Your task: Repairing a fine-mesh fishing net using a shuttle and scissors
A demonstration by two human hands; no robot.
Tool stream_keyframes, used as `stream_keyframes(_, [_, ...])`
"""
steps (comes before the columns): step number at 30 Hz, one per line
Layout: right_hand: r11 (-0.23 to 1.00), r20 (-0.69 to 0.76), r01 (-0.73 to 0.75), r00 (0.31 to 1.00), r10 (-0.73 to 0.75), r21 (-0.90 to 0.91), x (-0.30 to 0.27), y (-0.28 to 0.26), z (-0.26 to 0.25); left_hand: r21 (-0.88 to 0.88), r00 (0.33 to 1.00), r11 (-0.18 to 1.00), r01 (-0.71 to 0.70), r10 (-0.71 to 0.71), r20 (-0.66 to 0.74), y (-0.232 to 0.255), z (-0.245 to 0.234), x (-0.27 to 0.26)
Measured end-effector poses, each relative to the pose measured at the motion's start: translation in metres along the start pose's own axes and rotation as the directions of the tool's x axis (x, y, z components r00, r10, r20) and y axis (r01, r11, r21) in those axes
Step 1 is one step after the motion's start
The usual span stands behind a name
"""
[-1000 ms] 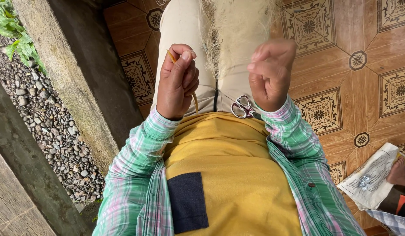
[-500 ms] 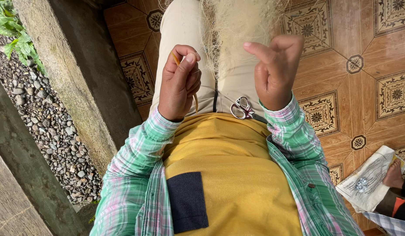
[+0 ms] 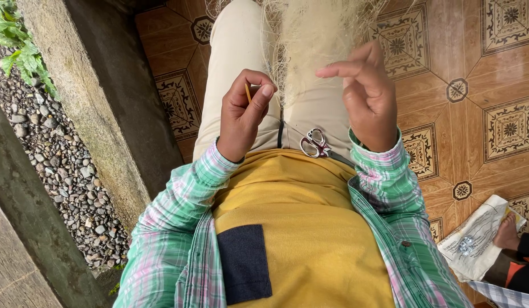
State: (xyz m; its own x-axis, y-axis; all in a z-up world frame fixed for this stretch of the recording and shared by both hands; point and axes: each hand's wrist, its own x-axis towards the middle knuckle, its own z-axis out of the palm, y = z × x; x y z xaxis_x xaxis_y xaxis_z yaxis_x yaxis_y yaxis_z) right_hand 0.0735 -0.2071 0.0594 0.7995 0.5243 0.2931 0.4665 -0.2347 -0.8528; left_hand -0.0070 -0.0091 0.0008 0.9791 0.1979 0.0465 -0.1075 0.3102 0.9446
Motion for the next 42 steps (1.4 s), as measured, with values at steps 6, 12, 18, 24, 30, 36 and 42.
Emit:
stream_keyframes(6, [0.999,0.035,-0.004,0.999,0.002,0.047,-0.003,0.003,-0.005,0.106,1.0,0.994,-0.025,0.026,-0.016,0.001,0.001,-0.005])
stream_keyframes(12, [0.988,0.056,-0.043,0.998,0.035,0.149,-0.005,0.007,-0.006,0.162,0.999,0.986,-0.042,0.046,-0.024,-0.003,0.004,-0.015])
stream_keyframes(18, [0.973,0.036,-0.101,0.995,0.096,0.209,-0.007,0.007,0.001,0.24,0.997,0.971,-0.003,-0.017,0.081,-0.011,0.011,-0.02])
stream_keyframes(24, [0.988,-0.04,-0.081,0.995,0.087,0.132,-0.011,0.012,0.008,0.321,0.991,0.947,-0.003,-0.039,0.126,-0.02,0.015,-0.024])
stream_keyframes(30, [0.985,-0.096,-0.073,0.992,0.088,0.154,-0.015,0.021,0.009,0.352,0.99,0.935,-0.037,-0.013,0.14,-0.023,0.015,-0.024])
stream_keyframes(36, [0.983,-0.129,-0.052,0.989,0.076,0.177,-0.015,0.023,0.011,0.205,0.997,0.979,0.005,-0.022,0.08,-0.019,0.015,-0.023])
stream_keyframes(42, [0.994,-0.199,-0.002,0.98,0.024,0.11,-0.015,0.029,0.007,-0.018,0.959,0.971,-0.237,0.231,-0.162,-0.009,0.004,-0.02])
